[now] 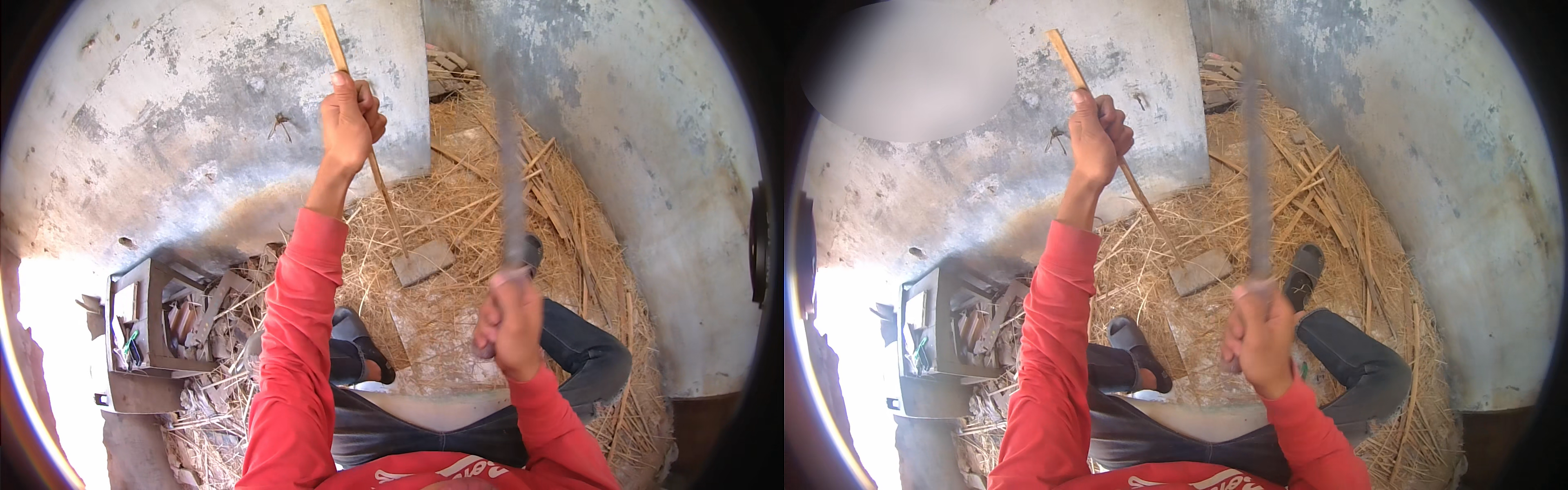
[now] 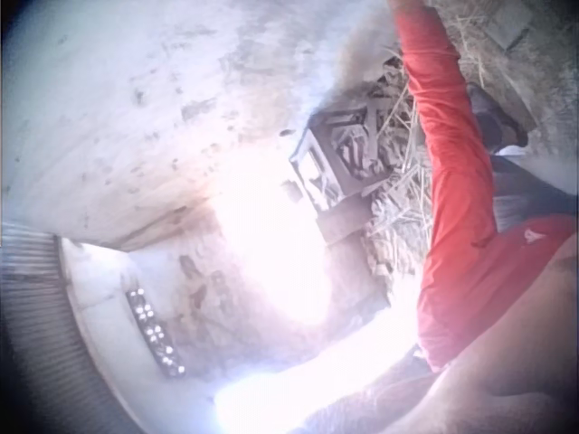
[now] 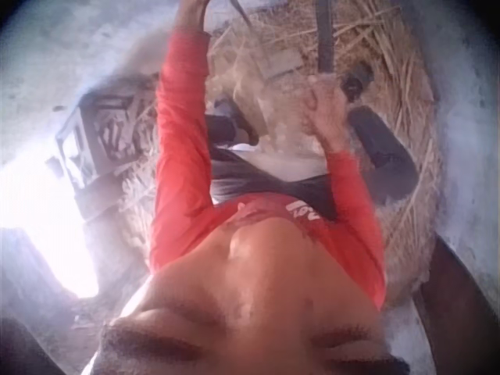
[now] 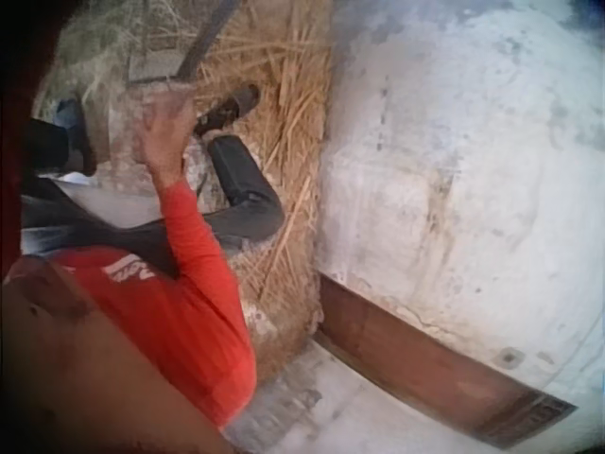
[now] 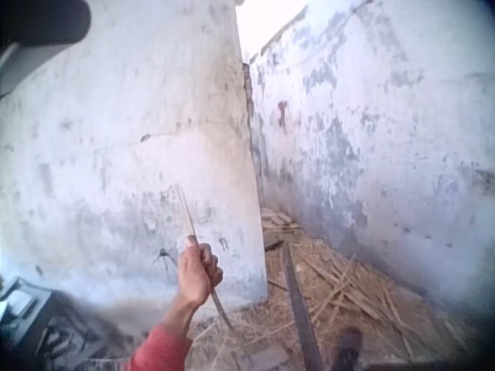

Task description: The person splits a piece of wood into thinner strips using a large blade by striking the wood strip against a stone on the ground.

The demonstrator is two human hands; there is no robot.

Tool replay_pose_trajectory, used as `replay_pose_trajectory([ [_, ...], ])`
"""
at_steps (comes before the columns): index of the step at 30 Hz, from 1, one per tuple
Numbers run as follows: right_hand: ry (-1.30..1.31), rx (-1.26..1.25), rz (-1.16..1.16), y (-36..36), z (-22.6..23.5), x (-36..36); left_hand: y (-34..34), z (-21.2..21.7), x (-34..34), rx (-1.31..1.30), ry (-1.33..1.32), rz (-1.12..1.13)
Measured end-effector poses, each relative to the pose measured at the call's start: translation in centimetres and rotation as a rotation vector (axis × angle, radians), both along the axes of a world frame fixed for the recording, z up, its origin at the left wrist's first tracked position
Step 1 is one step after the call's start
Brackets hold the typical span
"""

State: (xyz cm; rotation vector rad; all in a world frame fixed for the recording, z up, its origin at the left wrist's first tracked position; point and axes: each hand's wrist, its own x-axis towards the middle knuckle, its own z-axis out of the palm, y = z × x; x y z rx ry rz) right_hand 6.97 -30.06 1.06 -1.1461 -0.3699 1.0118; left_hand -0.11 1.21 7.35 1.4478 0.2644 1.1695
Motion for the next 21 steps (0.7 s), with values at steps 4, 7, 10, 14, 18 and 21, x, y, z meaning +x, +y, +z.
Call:
replay_pose_trajectory([
  [4, -0.103, 0.503, -0.187, 1.6, 3.2, -0.8, -0.4, 0.1, 1.1, 0.008, -0.013, -0.019],
  [7, -0.163, 0.188, 0.065, 0.2, -3.4, -3.0, -1.2, 0.2, 1.9, 0.013, -0.002, -0.013],
  [10, 0.246, -0.349, 0.272, -1.4, -6.3, -3.5, -0.5, 0.4, 1.3, 0.031, -0.026, 0.0],
  [14, 0.163, -0.115, 0.056, -1.1, -2.8, -0.1, -0.2, 0.5, 0.4, 0.001, -0.005, 0.025],
  [18, 0.062, 0.467, -0.125, 0.4, 4.6, 1.1, 0.3, 0.4, 1.1, -0.007, 0.014, -0.038],
  [21, -0.299, 0.62, -0.261, 2.1, -0.7, -1.4, 0.0, 0.6, 2.5, -0.009, 0.022, -0.059],
])
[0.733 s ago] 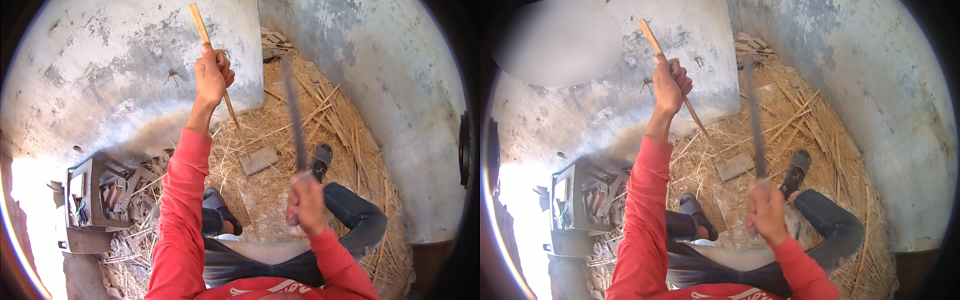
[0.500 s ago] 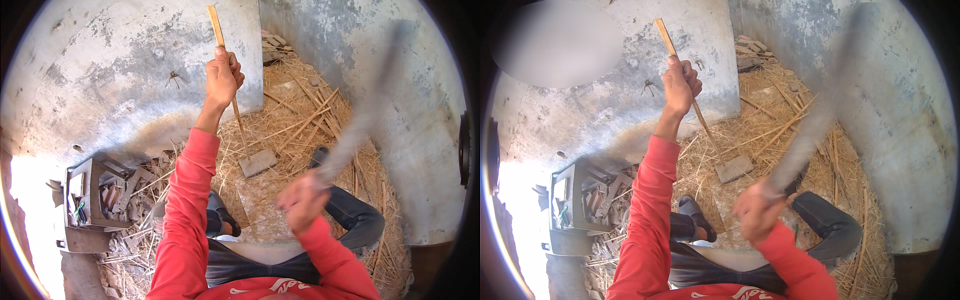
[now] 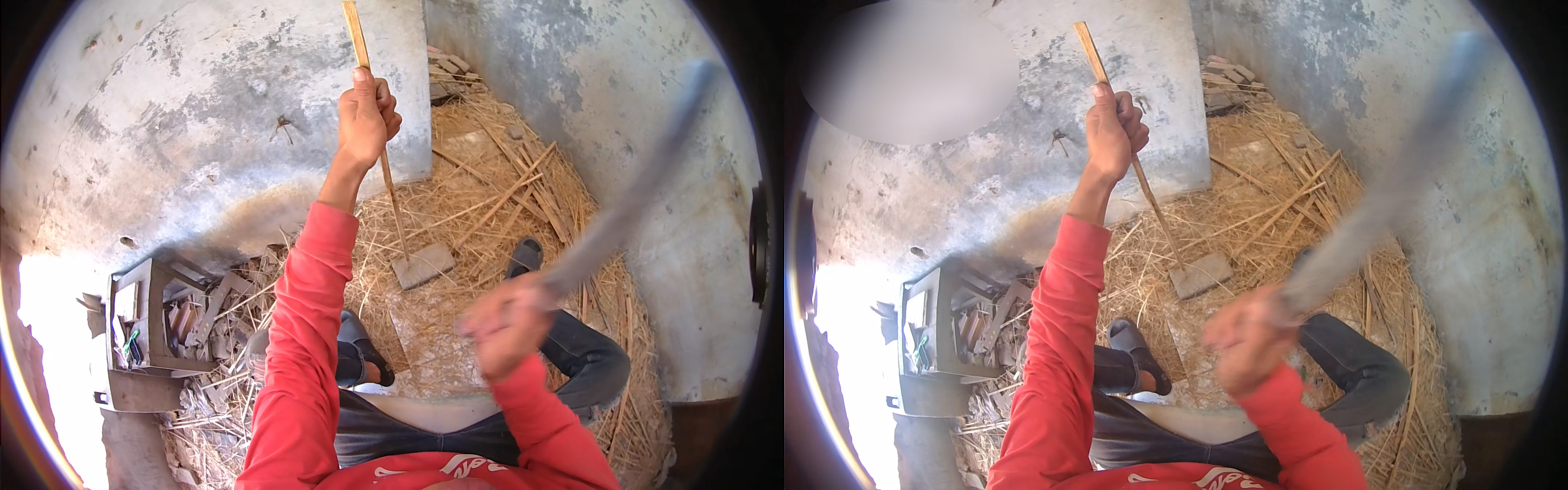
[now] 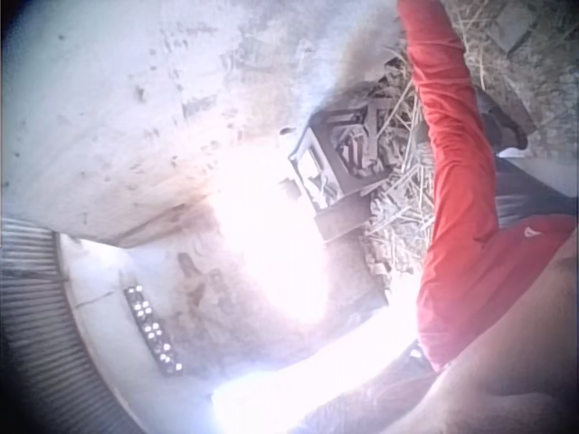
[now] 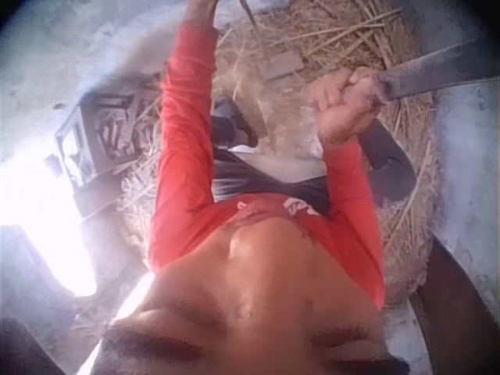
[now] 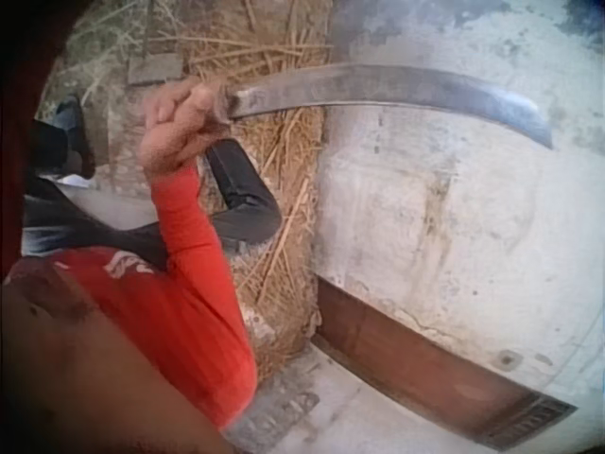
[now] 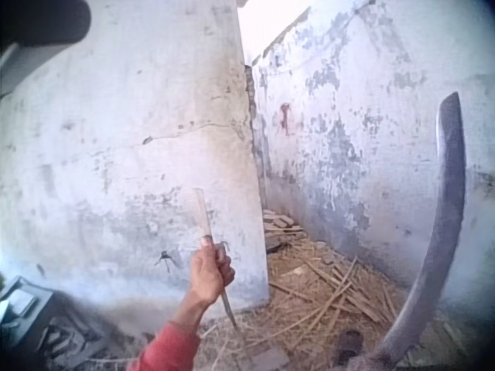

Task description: The person splits a piece of wood into thinner strips using a large blade by striking the wood strip against a stone on the ground.

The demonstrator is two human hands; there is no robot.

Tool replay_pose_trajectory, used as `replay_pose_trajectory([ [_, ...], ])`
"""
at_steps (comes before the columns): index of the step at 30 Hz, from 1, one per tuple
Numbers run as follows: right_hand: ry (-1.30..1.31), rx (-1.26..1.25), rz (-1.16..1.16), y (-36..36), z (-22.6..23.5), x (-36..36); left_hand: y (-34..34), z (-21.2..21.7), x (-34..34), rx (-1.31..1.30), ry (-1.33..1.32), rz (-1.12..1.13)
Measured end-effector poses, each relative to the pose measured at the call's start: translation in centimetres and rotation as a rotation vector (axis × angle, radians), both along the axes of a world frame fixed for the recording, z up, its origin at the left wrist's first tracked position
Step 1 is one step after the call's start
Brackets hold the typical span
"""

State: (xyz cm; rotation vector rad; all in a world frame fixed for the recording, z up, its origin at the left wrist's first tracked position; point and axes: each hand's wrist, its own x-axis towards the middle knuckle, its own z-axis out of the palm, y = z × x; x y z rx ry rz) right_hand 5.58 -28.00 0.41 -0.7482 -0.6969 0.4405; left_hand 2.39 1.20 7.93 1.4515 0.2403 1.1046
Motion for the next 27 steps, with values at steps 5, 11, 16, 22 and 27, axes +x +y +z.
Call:
replay_pose_trajectory([
  [5, 0.346, -0.987, 0.493, -3.4, -9.6, -2.4, 0.0, 0.3, -0.5, -0.046, -0.039, -0.018],
  [11, 0.256, -0.434, 0.147, 0.7, 3.1, 1.2, 0.5, -0.4, -1.8, 0.023, -0.032, 0.112],
  [16, 0.016, -0.251, 0.051, 1.5, -8.4, -1.3, -0.1, -0.3, -0.1, 0.001, -0.011, 0.102],
  [22, 0.099, -0.93, 0.327, -0.2, -16.4, -2.2, 1.1, -0.7, -2.3, -0.031, -0.071, 0.181],
  [27, 0.15, -0.534, 0.204, 2.5, 0.2, 0.6, 2.9, -1.7, -4.8, -0.076, -0.125, 0.193],
])
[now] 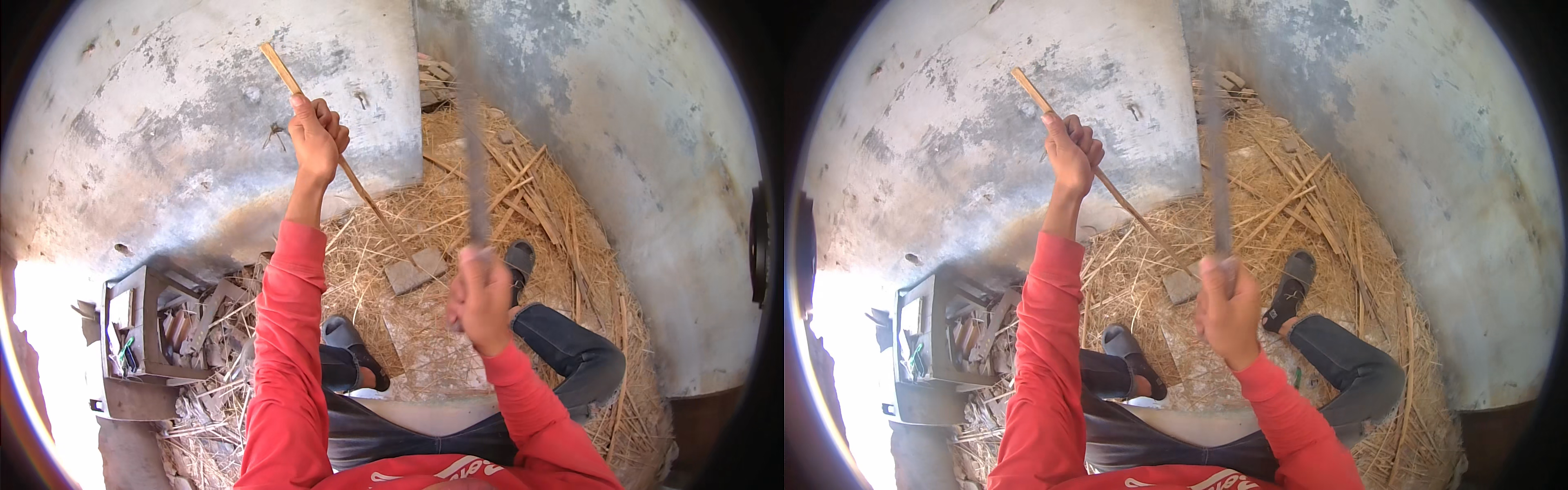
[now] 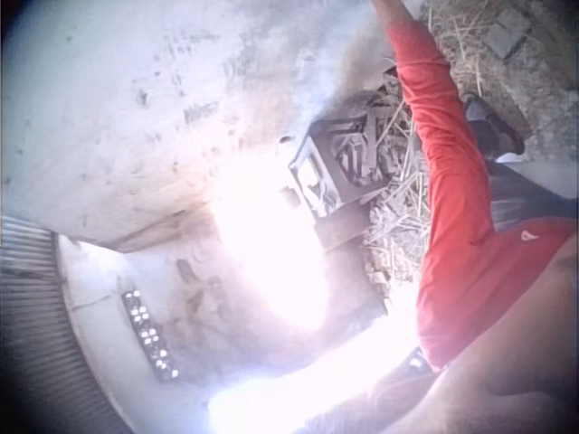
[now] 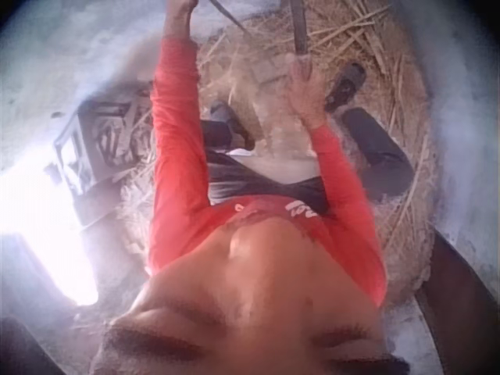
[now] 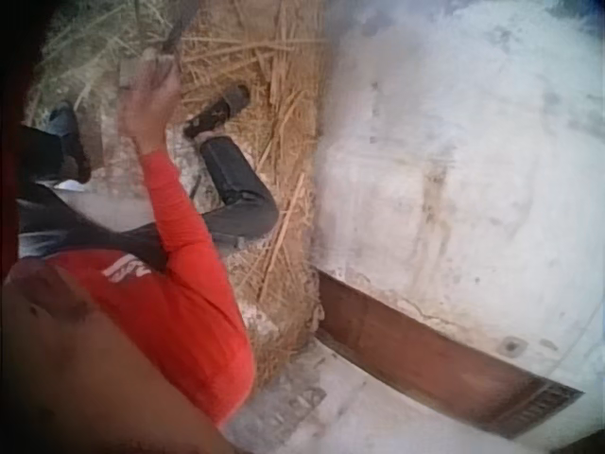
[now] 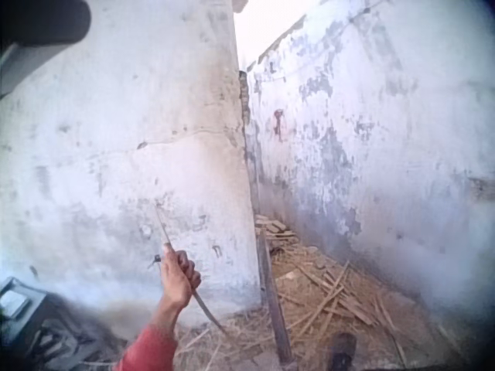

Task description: The person splits a piece of wood into thinner strips using a large blade by striking the wood strip against a stone on the ground.

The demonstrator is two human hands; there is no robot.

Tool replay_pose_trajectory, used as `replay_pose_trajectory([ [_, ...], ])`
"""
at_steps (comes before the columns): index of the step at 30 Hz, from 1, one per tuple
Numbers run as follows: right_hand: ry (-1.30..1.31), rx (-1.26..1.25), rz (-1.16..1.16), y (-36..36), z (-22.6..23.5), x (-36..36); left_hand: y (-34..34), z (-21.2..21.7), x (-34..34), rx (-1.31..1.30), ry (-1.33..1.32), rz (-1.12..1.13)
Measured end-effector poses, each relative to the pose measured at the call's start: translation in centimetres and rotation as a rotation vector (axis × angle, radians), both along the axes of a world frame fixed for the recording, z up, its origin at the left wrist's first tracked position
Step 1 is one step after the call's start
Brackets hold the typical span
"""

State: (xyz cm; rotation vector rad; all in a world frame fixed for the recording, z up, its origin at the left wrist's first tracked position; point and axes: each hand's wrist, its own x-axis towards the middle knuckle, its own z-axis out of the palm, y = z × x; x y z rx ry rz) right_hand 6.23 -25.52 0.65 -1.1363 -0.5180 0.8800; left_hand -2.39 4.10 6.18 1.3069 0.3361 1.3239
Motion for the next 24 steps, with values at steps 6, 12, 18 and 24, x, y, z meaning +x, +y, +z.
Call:
replay_pose_trajectory([
  [6, -0.385, 0.194, -0.137, 0.6, -8.6, -1.8, -1.2, 0.0, 0.5, 0.066, 0.063, 0.035],
  [12, -0.388, -0.526, 0.098, -3.6, -23.3, -3.0, -3.3, 1.6, 4.8, 0.224, 0.09, -0.053],
  [18, -0.006, -0.236, 0.061, -0.1, -4.2, 0.6, -4.5, 1.6, 7.1, 0.14, 0.12, -0.265],
  [24, -0.273, 0.568, -0.274, 2.6, -3.4, 0.1, -5.5, 1.7, 8.0, 0.122, 0.122, -0.332],
])
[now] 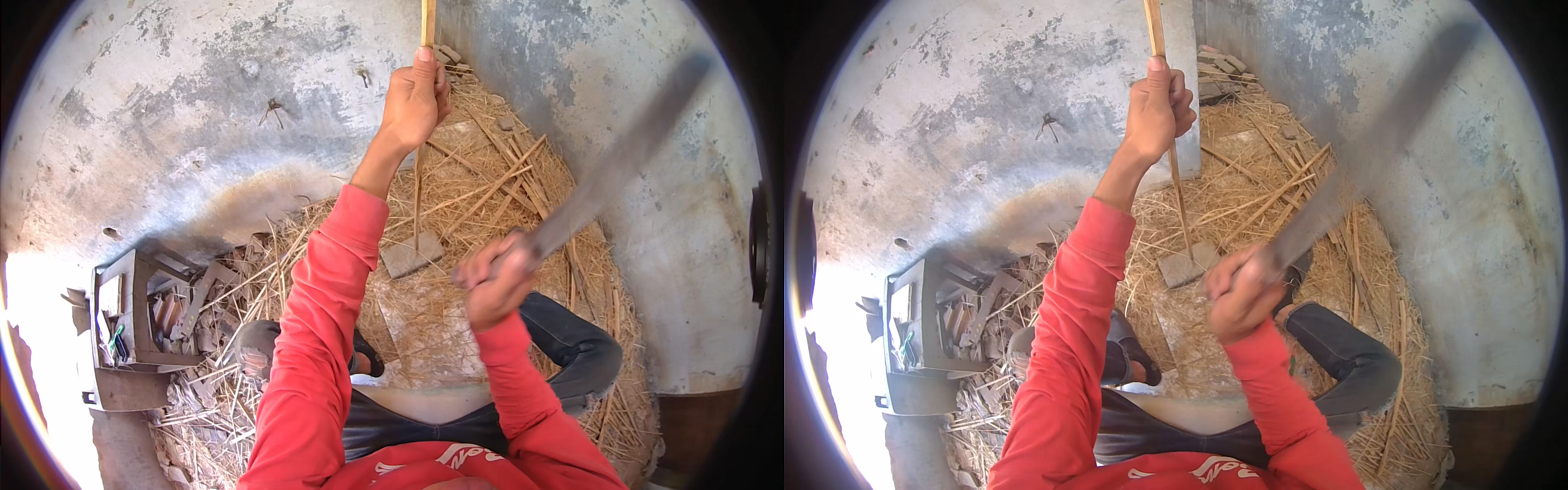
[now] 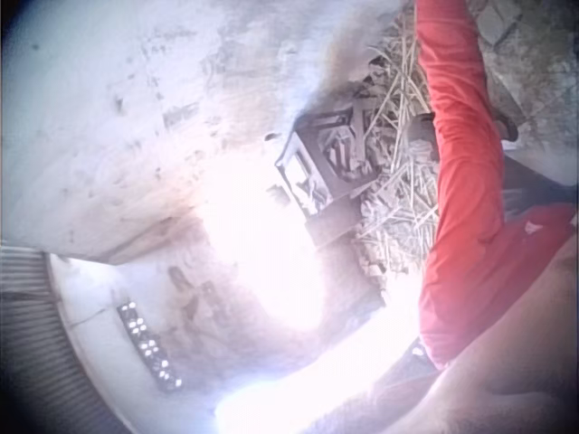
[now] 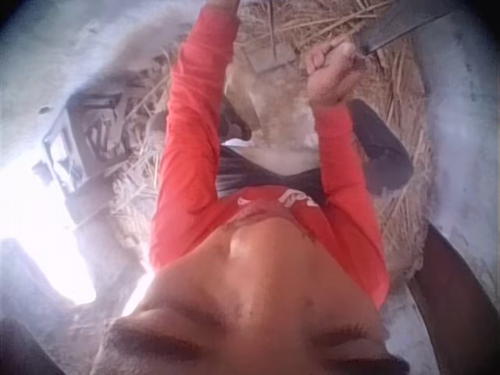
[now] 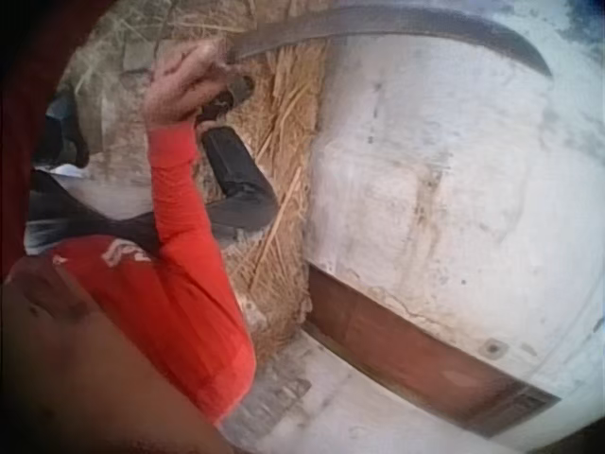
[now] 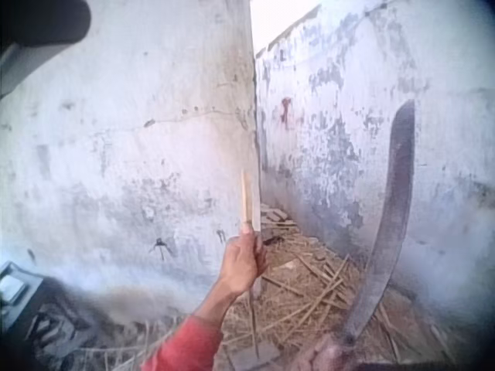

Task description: The person splits a piece of wood into thinner strips using a large blade by striking the wood strip against a stone on the ground.

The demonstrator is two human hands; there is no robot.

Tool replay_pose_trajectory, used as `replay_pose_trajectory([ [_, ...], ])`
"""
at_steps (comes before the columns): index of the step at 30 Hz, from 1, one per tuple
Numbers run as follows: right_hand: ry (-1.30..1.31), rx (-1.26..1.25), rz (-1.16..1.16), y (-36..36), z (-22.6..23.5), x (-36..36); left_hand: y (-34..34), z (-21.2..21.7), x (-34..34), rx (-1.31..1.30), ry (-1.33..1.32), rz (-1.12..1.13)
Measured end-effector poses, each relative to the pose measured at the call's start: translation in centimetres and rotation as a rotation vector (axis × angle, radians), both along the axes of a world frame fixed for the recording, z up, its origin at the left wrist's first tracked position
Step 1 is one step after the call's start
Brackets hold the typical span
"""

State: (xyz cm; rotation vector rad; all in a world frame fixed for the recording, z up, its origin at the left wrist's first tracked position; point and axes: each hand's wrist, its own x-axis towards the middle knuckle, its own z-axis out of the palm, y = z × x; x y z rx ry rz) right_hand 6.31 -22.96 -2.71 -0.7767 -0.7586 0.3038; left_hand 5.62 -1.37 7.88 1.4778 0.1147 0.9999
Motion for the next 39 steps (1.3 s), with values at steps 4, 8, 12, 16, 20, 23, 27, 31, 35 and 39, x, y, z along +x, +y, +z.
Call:
replay_pose_trajectory([
  [4, -0.27, -0.876, -0.084, -5.4, -22.4, -3.0, -0.6, 0.3, 1.2, 0.041, 0.071, 0.086],
  [8, -0.333, -1.201, 0.019, -8.0, -28.1, -3.5, -1.2, -0.1, 0.0, -0.01, 0.01, 0.023],
  [12, -0.196, -1.231, 0.128, -7.2, -27.3, -3.5, 0.8, -0.9, -0.9, 0.123, -0.006, 0.225],
  [16, -0.405, -1.11, -0.078, -8.0, -27.7, -3.8, 0.7, -1.8, -0.1, 0.374, -0.039, 0.851],
  [20, 0.247, -1.126, 0.3, -6.2, -21.7, -1.7, 0.6, -2.5, -0.9, 0.608, 0.016, 1.235],
  [23, 0.433, -1.132, 0.554, -3.9, -10.2, 3.4, 1.8, -2.4, -0.5, 0.624, -0.044, 1.246],
  [27, 0.232, -0.634, 0.305, -2.1, 3.1, 4.6, 1.6, -2.3, 0.6, 0.638, -0.069, 1.233],
  [31, 0.089, 0.05, 0.034, 0.6, 2.7, 2.4, 1.5, -2.7, 2.1, 0.658, -0.091, 1.222],
  [35, 0.006, -0.656, -0.059, -2.6, -20.6, -2.3, 0.3, -2.2, 3.0, 0.672, -0.148, 1.164],
  [39, 0.002, -1.404, 0.184, -6.2, -29.8, -2.6, 0.2, -3.0, 2.9, 0.619, -0.036, 1.098],
])
